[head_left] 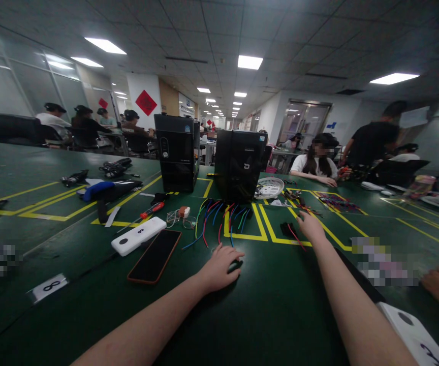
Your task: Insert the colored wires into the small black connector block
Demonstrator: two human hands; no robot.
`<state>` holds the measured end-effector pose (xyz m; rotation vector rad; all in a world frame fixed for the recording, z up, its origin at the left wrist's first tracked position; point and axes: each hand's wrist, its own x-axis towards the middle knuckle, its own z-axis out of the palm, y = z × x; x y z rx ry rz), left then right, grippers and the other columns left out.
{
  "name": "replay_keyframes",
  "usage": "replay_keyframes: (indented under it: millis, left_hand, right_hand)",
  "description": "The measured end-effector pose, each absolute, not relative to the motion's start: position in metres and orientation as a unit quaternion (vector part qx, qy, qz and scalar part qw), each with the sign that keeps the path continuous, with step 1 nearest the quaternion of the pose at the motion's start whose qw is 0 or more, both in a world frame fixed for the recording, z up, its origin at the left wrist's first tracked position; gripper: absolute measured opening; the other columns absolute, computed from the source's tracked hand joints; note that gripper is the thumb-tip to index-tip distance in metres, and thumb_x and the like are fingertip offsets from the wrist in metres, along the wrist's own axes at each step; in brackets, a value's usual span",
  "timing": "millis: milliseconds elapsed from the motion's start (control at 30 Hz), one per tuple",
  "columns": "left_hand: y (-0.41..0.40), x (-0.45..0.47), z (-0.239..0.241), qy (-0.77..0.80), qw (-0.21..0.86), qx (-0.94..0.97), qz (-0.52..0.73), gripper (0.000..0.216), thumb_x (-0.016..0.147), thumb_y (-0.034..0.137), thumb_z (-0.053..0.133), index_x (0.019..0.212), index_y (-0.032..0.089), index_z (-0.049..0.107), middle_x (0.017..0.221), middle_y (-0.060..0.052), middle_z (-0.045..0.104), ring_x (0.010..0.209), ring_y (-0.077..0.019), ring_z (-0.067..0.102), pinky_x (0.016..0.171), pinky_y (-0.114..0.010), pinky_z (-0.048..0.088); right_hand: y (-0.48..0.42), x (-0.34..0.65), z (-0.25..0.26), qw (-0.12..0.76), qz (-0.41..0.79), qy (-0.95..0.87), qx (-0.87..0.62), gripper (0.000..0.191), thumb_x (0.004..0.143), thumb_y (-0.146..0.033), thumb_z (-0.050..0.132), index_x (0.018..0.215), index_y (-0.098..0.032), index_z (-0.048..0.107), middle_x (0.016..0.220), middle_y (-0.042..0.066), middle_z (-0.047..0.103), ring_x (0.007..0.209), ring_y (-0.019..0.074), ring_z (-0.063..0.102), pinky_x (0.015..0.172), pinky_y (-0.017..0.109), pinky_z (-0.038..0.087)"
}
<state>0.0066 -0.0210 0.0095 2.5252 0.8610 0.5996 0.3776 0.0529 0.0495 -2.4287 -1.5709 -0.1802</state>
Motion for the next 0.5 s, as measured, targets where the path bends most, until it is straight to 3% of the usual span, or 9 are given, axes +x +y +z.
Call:
replay_keyframes:
  millis: [233,500]
  left_hand:
    - [-0.020,0.007,0.009,0.309,0.207,0.905,0.208,0.040,0.082,0.028,0.052,0.121,0.026,0.047,0.115,-0.005,0.053,0.114,-0.0215,0.044,0.108,-0.048,0.015]
    - [-0.021,0.007,0.009,0.306,0.211,0.903,0.215,0.040,0.082,0.027,0.052,0.121,0.025,0.048,0.114,-0.005,0.053,0.113,-0.0215,0.044,0.108,-0.047,0.016]
  right_hand:
    - [0.038,0.366,0.031,0.168,0.000,-0.538,-0.826,0.044,0.087,-0.028,0.033,0.128,-0.012,0.043,0.098,0.015,0.065,0.080,0.0205,0.061,0.067,0.027,0.041]
    - [0.028,0.361,0.035,0.131,0.024,-0.583,-0.801,0.035,0.081,-0.026,0.042,0.111,-0.017,0.057,0.088,0.008,0.065,0.072,0.0165,0.059,0.061,0.023,0.039]
